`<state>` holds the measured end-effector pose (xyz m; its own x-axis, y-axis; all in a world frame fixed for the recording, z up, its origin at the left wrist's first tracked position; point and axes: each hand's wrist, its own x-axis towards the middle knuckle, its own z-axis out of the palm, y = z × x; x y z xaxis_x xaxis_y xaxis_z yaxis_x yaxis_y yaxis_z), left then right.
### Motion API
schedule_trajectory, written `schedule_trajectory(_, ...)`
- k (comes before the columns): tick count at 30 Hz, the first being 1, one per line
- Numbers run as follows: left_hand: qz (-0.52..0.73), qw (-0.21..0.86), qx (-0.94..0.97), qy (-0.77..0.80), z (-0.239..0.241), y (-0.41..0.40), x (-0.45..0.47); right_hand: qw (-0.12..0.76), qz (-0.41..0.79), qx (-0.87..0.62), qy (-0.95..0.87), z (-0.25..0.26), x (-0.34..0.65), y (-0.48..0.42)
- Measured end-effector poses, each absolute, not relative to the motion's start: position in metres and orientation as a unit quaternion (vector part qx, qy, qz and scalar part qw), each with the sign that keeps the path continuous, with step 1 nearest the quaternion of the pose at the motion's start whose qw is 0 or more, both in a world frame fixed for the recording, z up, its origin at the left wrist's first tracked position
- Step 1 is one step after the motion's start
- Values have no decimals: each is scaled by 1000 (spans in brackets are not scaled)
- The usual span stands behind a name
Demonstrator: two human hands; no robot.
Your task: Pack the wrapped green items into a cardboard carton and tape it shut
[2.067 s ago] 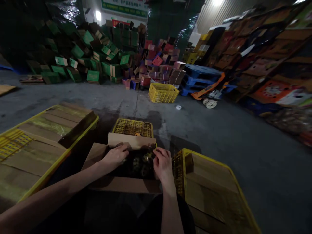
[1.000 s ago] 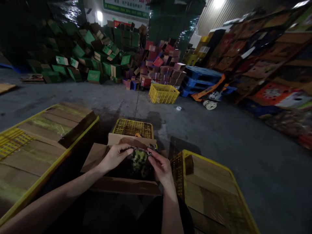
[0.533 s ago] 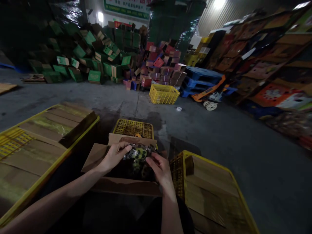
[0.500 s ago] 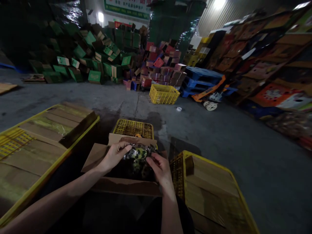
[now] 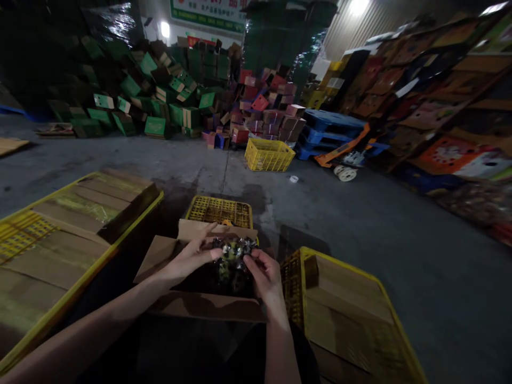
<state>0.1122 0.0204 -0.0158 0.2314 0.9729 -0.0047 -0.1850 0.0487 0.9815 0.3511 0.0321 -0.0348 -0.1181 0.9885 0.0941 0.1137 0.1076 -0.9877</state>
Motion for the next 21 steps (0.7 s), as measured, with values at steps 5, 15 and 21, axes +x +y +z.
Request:
schedule_trajectory(5, 486, 600, 531, 348, -27, 26, 114, 487, 498, -467, -544, -41, 350, 32)
schedule_trajectory(15, 483, 609, 476, 412, -23, 25, 113, 470, 419, -494, -600, -29, 353, 32)
schedule_trajectory(21, 478, 607, 466, 431, -26, 25, 113, 450, 458, -435, -632, -27, 347, 32)
